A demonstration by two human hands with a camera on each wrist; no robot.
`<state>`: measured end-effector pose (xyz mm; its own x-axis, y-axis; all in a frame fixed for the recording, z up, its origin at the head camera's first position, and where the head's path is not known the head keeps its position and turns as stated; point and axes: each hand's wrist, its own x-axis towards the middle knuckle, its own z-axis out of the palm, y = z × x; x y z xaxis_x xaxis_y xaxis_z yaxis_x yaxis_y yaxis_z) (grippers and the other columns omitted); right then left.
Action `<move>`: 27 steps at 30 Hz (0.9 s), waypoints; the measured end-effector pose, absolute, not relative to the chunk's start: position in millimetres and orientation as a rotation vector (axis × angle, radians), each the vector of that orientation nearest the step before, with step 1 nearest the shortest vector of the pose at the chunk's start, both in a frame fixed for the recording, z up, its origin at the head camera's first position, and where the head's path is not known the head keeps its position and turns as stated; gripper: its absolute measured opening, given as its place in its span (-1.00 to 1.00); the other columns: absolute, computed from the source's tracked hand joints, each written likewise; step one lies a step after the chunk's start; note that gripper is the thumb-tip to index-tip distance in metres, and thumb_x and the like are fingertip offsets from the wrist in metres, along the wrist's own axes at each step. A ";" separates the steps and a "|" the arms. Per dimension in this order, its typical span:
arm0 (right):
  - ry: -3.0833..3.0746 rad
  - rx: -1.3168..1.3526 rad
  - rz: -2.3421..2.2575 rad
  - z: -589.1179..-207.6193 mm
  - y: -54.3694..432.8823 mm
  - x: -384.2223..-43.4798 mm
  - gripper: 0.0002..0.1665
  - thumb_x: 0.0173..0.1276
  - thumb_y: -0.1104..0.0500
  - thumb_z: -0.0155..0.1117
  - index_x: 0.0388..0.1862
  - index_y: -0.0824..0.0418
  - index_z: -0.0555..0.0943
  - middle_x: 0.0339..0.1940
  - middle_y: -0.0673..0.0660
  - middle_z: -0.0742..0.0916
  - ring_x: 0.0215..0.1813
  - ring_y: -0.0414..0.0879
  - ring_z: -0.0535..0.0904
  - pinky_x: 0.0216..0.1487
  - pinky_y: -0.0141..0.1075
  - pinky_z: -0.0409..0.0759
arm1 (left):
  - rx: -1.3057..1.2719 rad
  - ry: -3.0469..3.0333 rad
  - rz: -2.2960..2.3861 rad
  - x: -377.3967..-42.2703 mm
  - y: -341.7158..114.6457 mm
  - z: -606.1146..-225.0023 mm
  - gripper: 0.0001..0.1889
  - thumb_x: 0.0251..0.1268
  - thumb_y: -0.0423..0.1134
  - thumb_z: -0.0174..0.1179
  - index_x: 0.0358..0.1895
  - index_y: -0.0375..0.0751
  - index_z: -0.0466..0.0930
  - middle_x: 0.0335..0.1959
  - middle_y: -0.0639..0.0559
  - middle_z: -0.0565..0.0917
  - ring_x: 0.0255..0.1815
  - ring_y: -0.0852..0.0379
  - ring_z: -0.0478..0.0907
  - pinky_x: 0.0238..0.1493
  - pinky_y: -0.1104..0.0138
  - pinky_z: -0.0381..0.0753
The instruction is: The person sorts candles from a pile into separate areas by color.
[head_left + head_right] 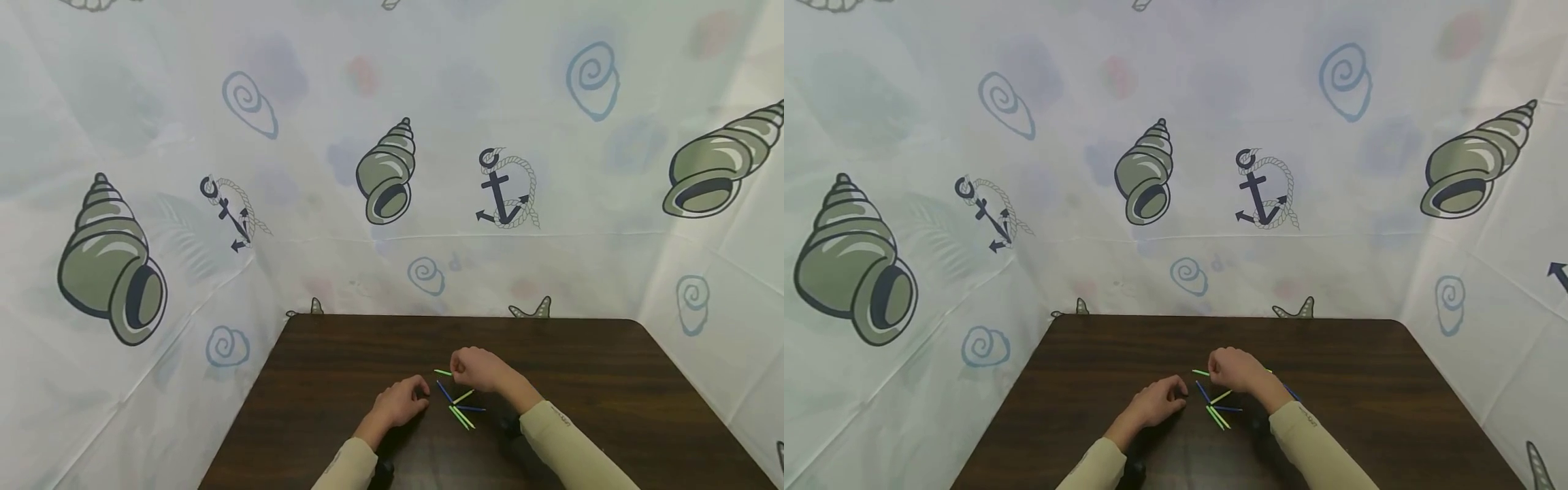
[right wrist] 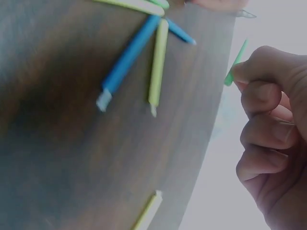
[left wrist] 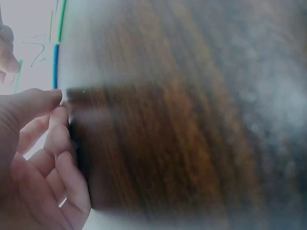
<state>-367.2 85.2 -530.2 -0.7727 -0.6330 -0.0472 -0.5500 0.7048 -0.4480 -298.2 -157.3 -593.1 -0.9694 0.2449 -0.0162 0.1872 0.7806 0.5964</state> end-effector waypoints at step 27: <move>2.768 -0.765 -0.390 -536.7 87.8 -426.6 -0.87 0.48 0.22 0.37 -0.32 0.07 0.65 -0.41 -0.03 0.66 -0.40 -0.13 0.52 -0.31 -0.20 0.48 | 0.568 2.613 1.121 -329.5 -147.3 -585.0 -0.70 0.68 -0.21 0.19 0.35 -0.02 0.61 -0.43 -0.01 0.61 -0.72 0.17 0.55 -0.61 0.29 0.61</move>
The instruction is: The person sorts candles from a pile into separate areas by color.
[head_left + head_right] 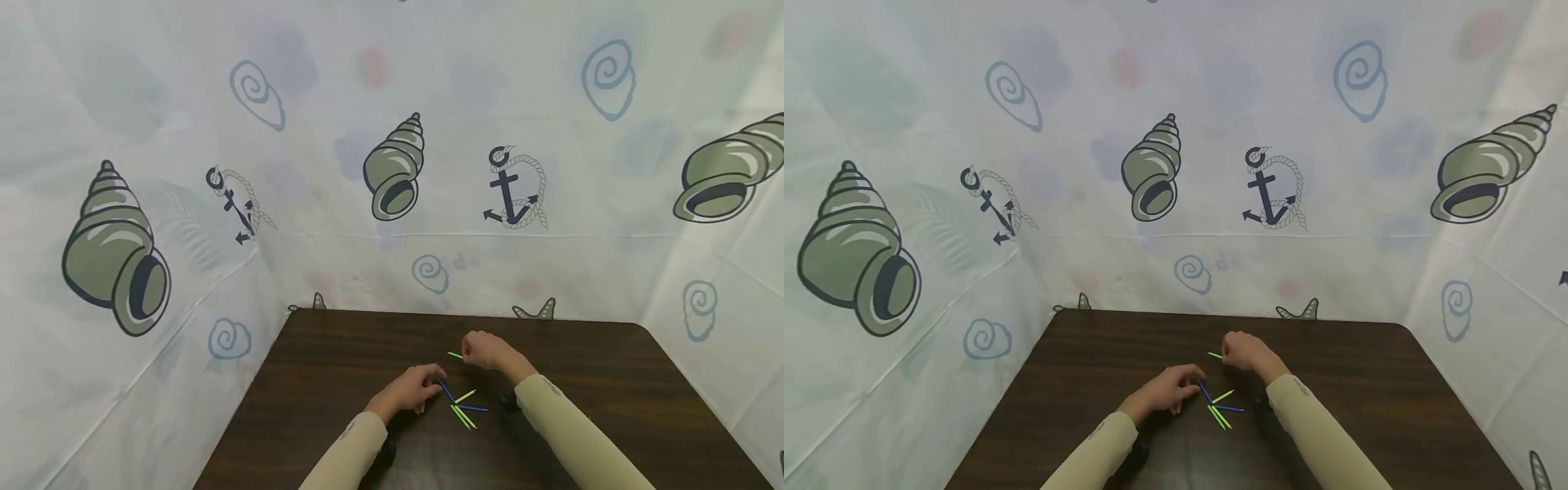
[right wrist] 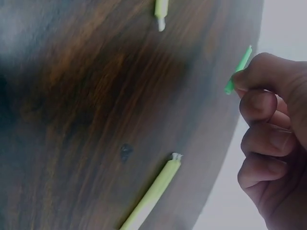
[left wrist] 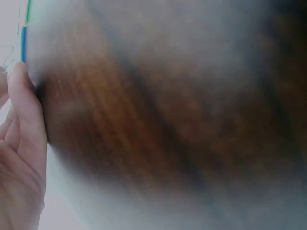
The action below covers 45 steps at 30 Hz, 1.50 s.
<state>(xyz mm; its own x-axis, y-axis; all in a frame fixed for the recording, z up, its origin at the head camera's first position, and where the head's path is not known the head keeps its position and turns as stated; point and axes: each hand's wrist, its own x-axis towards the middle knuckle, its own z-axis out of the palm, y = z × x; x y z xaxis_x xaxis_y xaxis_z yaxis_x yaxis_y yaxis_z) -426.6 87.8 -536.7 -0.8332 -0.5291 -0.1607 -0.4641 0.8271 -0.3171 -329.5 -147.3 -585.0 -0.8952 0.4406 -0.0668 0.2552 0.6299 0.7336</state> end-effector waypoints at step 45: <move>2.823 -0.608 -0.460 -559.6 85.0 -424.9 -0.86 0.56 0.10 0.35 -0.06 0.05 0.55 -0.26 0.04 0.66 -0.29 -0.01 0.54 -0.23 -0.08 0.50 | 0.364 2.419 1.416 -337.5 -145.6 -582.2 -0.85 0.63 -0.27 0.24 -0.01 -0.19 0.80 -0.54 0.06 0.59 -0.66 0.22 0.58 -0.55 0.42 0.55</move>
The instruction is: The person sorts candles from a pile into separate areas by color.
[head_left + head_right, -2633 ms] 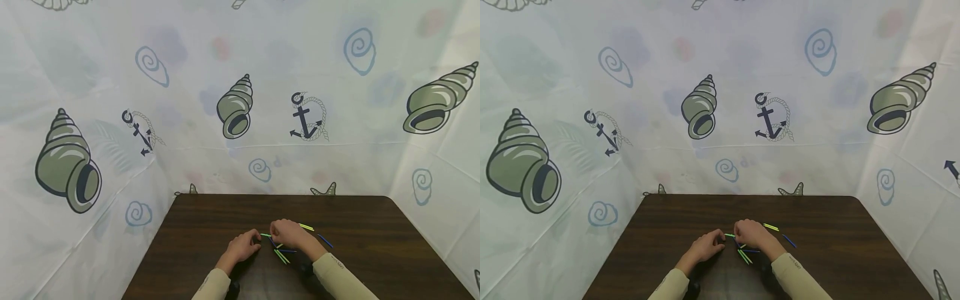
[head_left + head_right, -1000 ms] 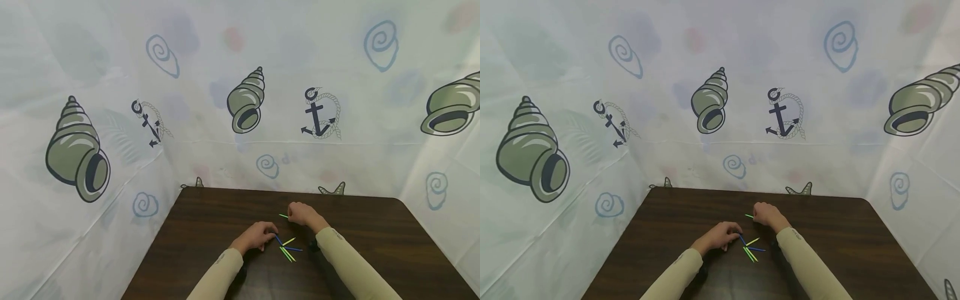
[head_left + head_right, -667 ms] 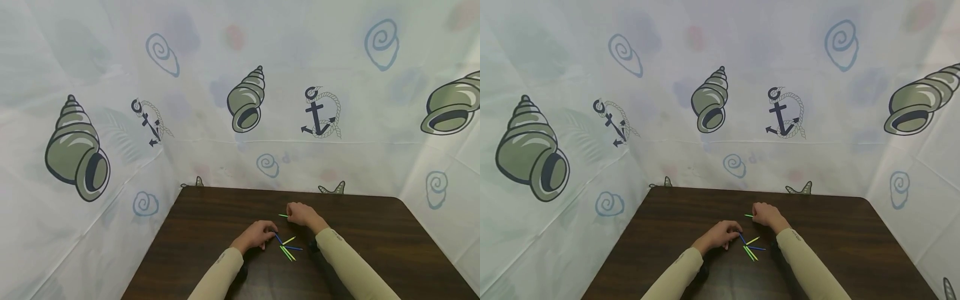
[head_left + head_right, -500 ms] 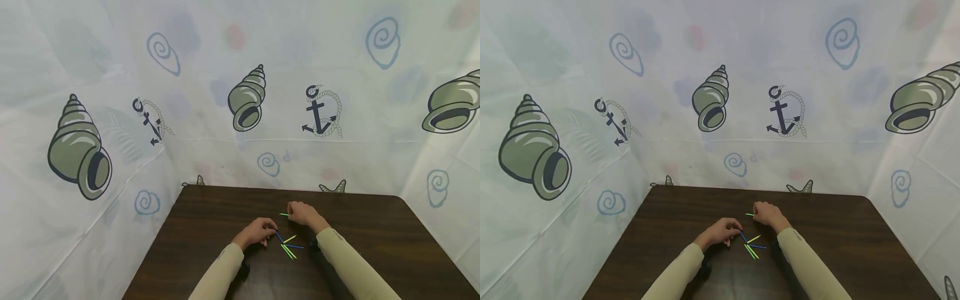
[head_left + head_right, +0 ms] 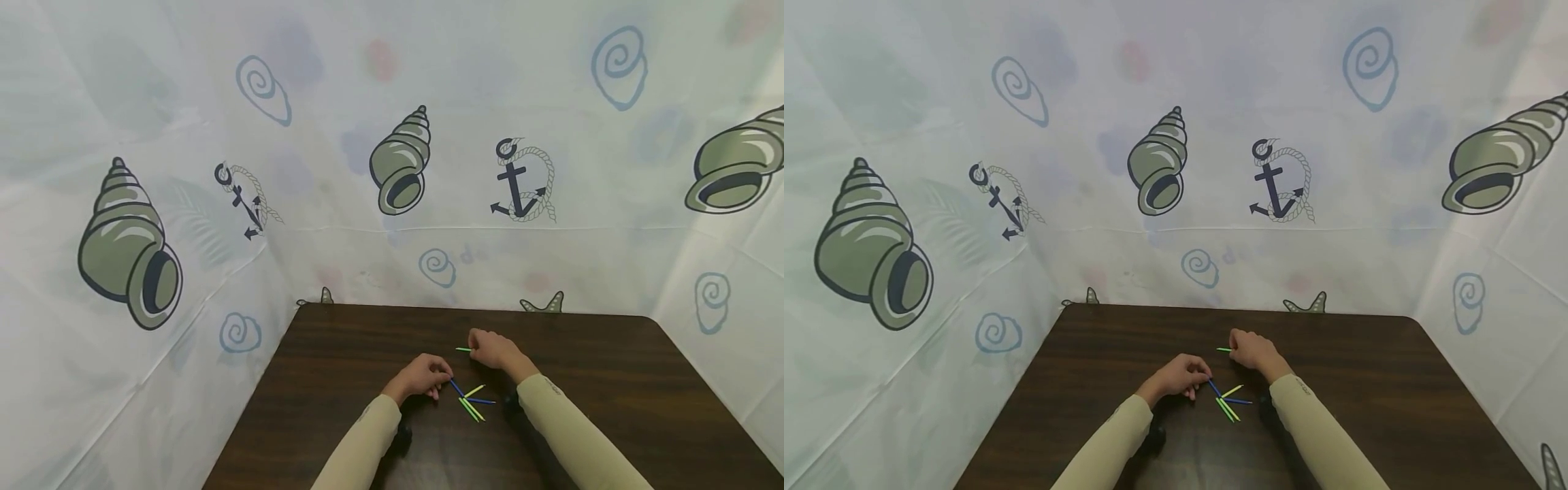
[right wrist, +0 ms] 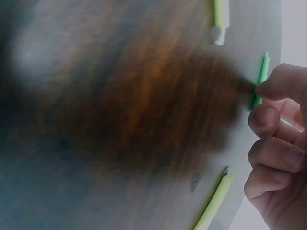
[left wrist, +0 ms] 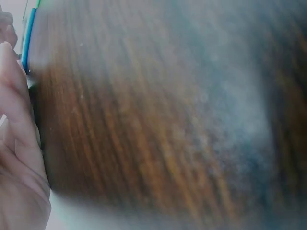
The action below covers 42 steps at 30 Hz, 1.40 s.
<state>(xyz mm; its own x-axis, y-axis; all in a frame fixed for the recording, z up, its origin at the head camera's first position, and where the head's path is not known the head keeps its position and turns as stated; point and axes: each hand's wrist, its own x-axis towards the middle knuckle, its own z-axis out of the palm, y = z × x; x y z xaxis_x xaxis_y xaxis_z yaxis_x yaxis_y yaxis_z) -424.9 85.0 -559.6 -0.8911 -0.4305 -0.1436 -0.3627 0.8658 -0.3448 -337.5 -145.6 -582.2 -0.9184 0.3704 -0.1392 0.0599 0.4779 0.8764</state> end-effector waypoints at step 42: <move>2.928 -0.561 -0.598 -568.2 63.4 -334.2 -0.79 0.45 0.02 0.49 -0.38 -0.07 0.64 -0.49 -0.10 0.65 -0.53 -0.13 0.52 -0.51 -0.20 0.46 | 0.411 2.436 1.402 -339.1 -143.4 -584.1 -0.83 0.65 -0.27 0.21 -0.03 -0.19 0.80 -0.48 -0.04 0.63 -0.63 0.21 0.59 -0.55 0.41 0.56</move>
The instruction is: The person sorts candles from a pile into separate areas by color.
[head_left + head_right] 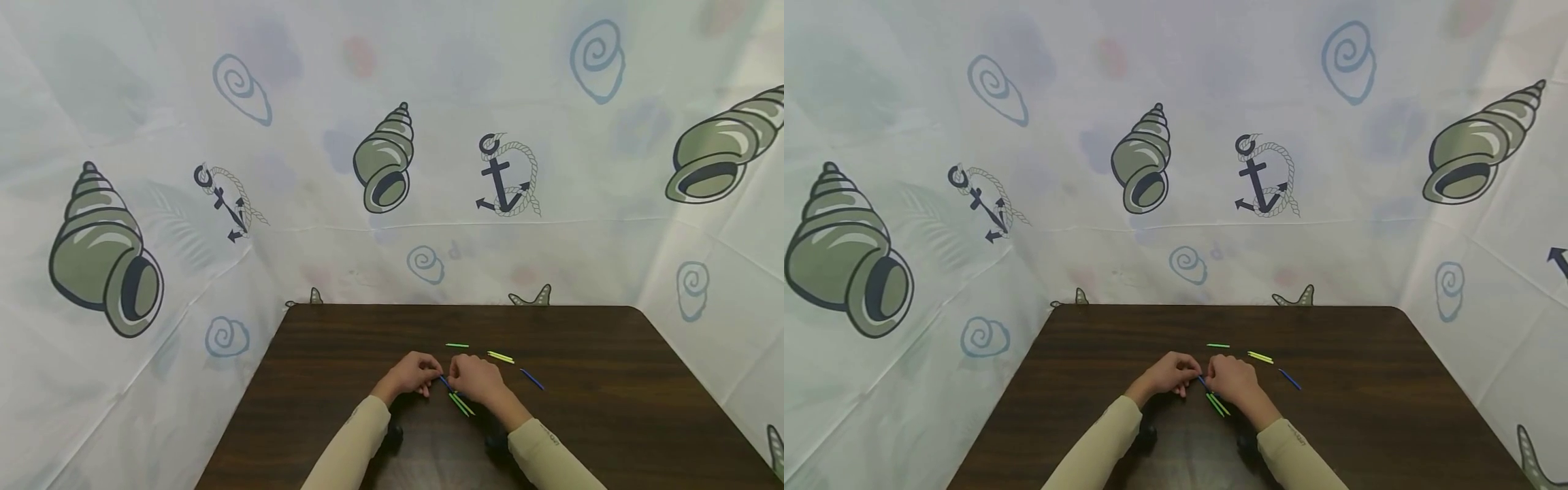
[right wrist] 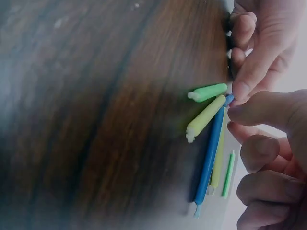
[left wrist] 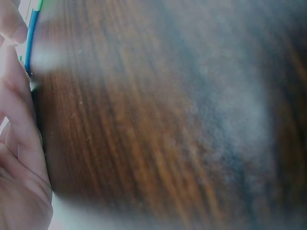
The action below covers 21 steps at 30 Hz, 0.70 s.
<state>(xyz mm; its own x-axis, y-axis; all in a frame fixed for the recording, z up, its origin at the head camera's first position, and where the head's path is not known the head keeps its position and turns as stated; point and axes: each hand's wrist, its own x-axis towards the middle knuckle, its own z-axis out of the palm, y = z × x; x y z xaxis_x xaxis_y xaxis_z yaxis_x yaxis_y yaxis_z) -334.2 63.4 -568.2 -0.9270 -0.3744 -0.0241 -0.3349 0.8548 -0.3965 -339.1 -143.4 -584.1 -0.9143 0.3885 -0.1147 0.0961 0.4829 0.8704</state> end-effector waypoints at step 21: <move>2.910 -0.423 -0.566 -564.2 47.3 -326.2 -0.66 0.36 0.07 0.50 -0.60 -0.04 0.63 -0.59 -0.08 0.63 -0.56 -0.10 0.50 -0.47 -0.14 0.46 | 0.412 2.425 1.405 -342.5 -145.7 -586.6 -0.83 0.66 -0.25 0.21 -0.03 -0.15 0.81 -0.47 -0.04 0.66 -0.62 0.23 0.61 -0.54 0.42 0.58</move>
<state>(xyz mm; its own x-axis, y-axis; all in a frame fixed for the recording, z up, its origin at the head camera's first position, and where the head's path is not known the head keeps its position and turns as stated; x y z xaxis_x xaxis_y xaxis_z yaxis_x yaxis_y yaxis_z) -326.2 47.3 -564.2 -0.9496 -0.3005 -0.0891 -0.2452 0.8894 -0.3857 -342.5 -145.7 -586.6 -0.9114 0.3939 -0.1193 0.0925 0.4784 0.8732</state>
